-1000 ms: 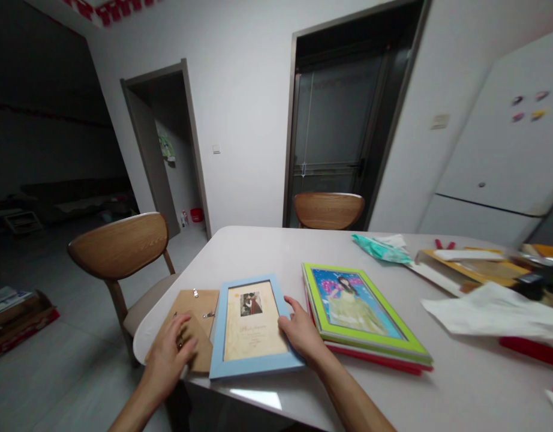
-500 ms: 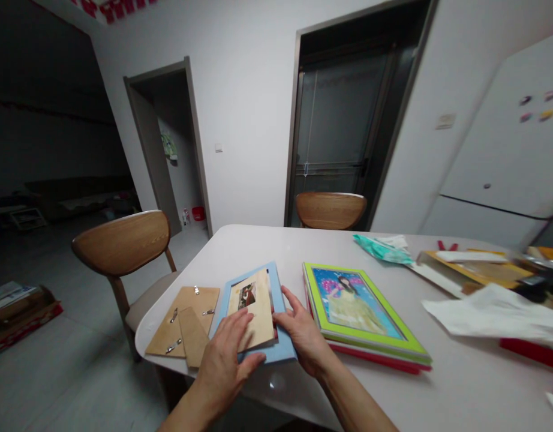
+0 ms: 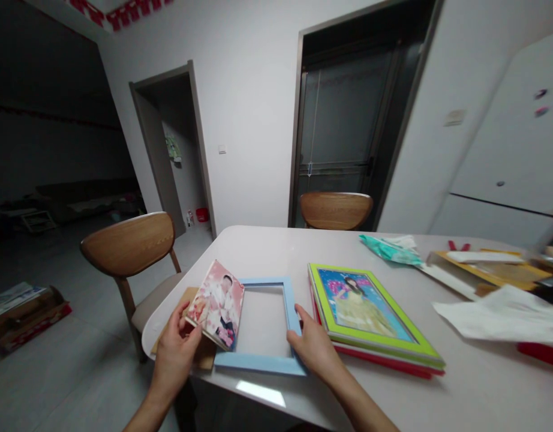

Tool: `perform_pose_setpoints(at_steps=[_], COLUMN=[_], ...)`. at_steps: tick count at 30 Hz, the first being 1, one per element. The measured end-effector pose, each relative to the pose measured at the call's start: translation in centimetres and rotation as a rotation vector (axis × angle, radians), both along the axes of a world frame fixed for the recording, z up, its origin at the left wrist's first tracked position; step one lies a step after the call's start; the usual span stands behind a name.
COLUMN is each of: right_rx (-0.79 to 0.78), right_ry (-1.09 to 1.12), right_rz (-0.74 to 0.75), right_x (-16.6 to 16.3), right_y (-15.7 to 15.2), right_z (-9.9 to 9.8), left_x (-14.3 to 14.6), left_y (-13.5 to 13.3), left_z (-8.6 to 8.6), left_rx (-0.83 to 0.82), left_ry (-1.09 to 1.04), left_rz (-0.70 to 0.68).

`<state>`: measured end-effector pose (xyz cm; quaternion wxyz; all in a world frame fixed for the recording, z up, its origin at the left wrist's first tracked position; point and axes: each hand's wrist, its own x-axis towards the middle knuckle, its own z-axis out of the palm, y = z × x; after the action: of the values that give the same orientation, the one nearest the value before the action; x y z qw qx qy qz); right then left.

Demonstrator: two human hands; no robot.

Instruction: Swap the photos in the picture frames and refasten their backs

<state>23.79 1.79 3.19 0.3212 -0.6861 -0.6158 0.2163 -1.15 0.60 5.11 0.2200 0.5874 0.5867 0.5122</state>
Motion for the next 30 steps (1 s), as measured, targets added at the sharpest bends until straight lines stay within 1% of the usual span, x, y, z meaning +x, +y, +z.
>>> perform_pose_setpoints(at_steps=[3, 6, 11, 15, 17, 19, 22, 24, 27, 30], right_rx=[0.076, 0.117, 0.186, 0.220, 0.230, 0.260, 0.319, 0.330, 0.323, 0.304], right_ry=[-0.242, -0.385, -0.456, -0.468, -0.481, -0.489, -0.471, -0.444, -0.400, -0.374], right_rz=[0.024, 0.040, 0.061, 0.036, 0.023, 0.039, 0.089, 0.102, 0.102, 0.102], right_x=[0.4, 0.3, 0.2, 0.3, 0.0, -0.3, -0.8, -0.9, -0.6, -0.4], right_y=[0.1, -0.1, -0.3, -0.3, -0.4, -0.5, -0.6, -0.6, -0.6, -0.8], right_z=[-1.4, -1.9, -2.5, -3.2, -3.1, -2.8, -2.4, -2.6, -3.2, -3.3], left_x=[-1.1, -1.5, -1.7, -1.8, -1.9, -2.0, -2.3, -2.3, -2.2, -1.8], left_y=[-0.2, -0.5, -0.6, -0.4, -0.3, -0.2, 0.0, 0.0, 0.0, -0.1], left_z=[-1.4, -2.0, -1.7, -1.3, -1.2, -1.2, -1.6, -2.0, -2.7, -3.3], left_rx=[-0.108, -0.170, -0.186, -0.212, -0.236, -0.248, -0.229, -0.196, -0.088, 0.035], left_ry=[0.034, 0.132, 0.289, 0.317, 0.325, 0.336, 0.375, 0.416, 0.484, 0.552], left_rz=[-0.028, -0.041, -0.023, -0.045, -0.035, -0.017, -0.009, -0.002, -0.014, -0.079])
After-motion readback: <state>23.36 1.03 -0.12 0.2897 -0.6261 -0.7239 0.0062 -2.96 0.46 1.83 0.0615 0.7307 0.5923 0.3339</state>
